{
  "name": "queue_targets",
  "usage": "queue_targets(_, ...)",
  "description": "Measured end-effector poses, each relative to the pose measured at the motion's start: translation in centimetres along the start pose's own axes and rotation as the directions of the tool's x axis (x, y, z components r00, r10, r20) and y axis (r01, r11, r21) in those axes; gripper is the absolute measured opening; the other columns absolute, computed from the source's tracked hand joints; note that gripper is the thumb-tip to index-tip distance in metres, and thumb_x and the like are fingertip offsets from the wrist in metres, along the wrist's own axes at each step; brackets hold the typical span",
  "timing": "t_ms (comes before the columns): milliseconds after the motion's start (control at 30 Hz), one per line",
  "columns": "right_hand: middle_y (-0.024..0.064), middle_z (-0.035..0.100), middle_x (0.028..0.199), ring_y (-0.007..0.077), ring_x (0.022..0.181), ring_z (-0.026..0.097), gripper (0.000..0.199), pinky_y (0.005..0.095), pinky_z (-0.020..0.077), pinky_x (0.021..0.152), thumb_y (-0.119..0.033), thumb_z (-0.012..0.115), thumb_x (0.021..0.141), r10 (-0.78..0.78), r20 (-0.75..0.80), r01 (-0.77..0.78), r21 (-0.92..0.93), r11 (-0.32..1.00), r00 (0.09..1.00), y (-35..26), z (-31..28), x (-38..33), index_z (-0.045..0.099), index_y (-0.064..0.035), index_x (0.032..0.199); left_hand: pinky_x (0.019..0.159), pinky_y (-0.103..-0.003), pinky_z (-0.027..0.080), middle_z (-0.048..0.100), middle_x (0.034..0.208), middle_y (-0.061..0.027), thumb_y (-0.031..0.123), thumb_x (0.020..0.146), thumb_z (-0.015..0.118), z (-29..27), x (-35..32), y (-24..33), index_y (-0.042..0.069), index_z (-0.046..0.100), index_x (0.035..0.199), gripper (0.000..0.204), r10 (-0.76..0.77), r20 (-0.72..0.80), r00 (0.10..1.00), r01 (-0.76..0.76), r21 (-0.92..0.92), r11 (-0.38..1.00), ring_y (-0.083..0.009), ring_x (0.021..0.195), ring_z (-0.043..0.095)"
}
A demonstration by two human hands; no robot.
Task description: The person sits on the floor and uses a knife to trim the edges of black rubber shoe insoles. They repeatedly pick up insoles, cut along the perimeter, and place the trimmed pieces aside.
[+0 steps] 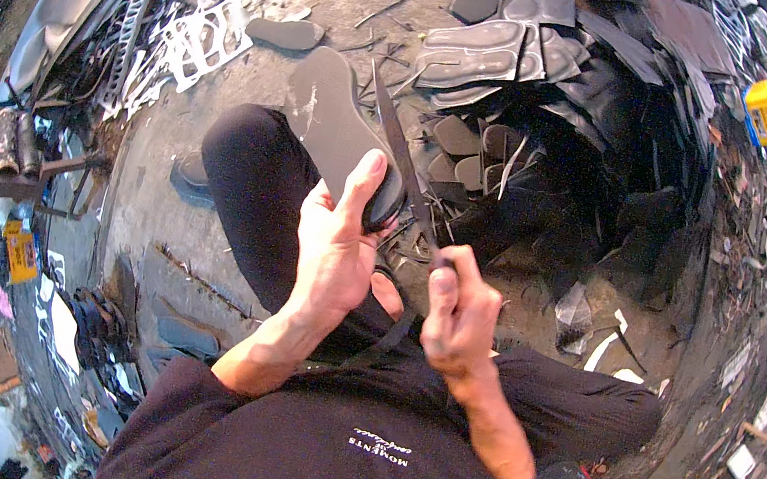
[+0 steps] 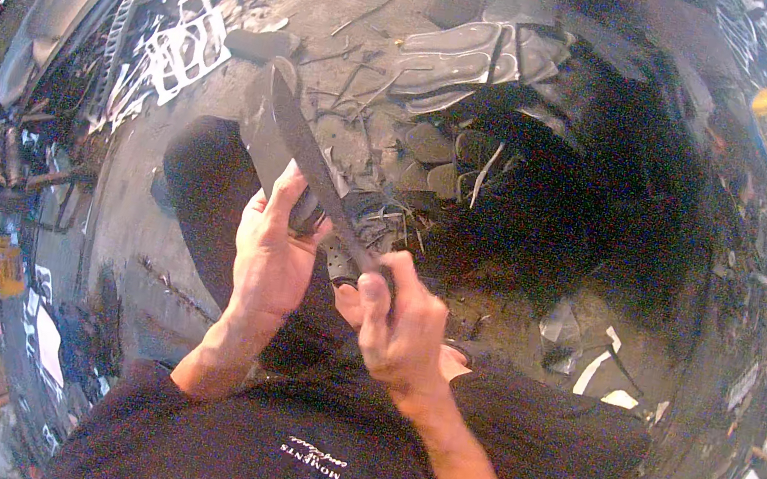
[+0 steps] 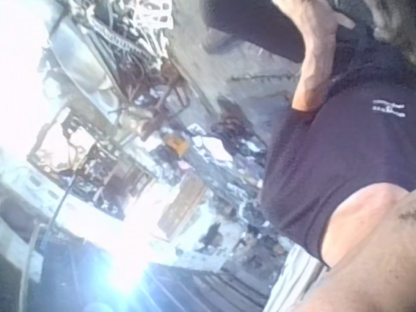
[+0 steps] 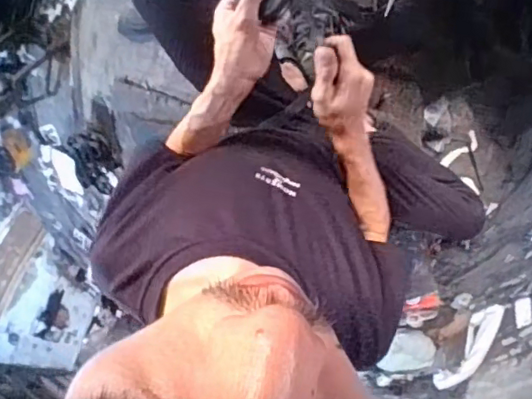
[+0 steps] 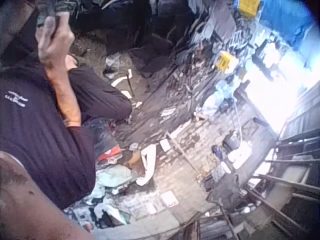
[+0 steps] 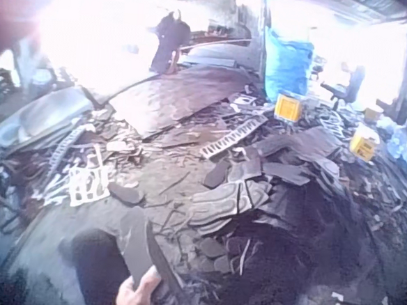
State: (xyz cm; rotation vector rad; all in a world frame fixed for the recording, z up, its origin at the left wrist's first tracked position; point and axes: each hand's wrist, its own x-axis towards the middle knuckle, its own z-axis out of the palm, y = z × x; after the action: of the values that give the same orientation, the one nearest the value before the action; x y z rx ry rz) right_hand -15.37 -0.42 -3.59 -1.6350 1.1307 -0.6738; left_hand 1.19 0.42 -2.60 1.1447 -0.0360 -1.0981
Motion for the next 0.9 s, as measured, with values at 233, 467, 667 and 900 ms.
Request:
queue_targets(233,0.0254,0.067,0.079,0.0468,0.072,0.069,0.025,0.0489,0.0512,0.064,-0.026,0.056,0.105,0.174,0.020,-0.172,-0.081,0.982,0.985,3.3,1.7,-4.6,0.061,-0.0029,0.112,0.090,-0.033,0.059,0.074,0.117,0.0012,0.025,0.106,0.068,-0.4,0.2,-0.3,0.011,0.069,0.122,0.021,0.009,0.025,1.000,-0.005,-0.133,0.991,-0.0124,0.103,0.071)
queue_targets(467,0.0215,0.069,0.077,0.0433,0.072,0.072,0.038,0.0481,0.0522,0.065,-0.040,0.053,0.111,0.135,0.233,-0.134,-0.023,0.991,0.963,-0.5,-0.6,-1.4,0.065,-0.0036,0.107,0.070,-0.026,0.058,0.075,0.111,0.0025,0.026,0.105,0.070,-3.4,-1.6,-0.3,0.013,0.069,0.121,0.021,-0.064,-0.014,0.998,0.064,0.013,0.998,-0.0094,0.093,0.070)
queue_targets(667,0.0244,0.065,0.078,0.0388,0.068,0.062,0.051,0.0480,0.0511,0.069,-0.045,0.046,0.113,0.095,0.328,-0.143,0.127,0.982,0.940,0.3,2.6,3.7,0.065,0.0008,0.104,0.072,-0.026,0.058,0.073,0.106,-0.0028,0.018,0.098,0.079,-6.2,-2.3,-0.7,0.005,0.069,0.116,0.024,-0.099,0.132,0.986,0.097,0.021,0.995,-0.0107,0.087,0.070)
queue_targets(900,0.0051,0.064,0.089,0.0059,0.054,0.048,0.050,0.0226,0.0343,0.046,-0.049,0.053,0.112,0.113,0.045,-0.120,0.535,0.836,0.993,0.9,1.5,4.3,0.063,-0.0011,0.124,0.090,-0.041,0.056,0.067,0.104,-0.0142,-0.004,0.087,0.071,-4.6,-2.4,-0.5,0.002,0.055,0.120,0.037,0.231,0.238,0.943,-0.326,0.793,0.515,-0.0254,0.102,0.069)
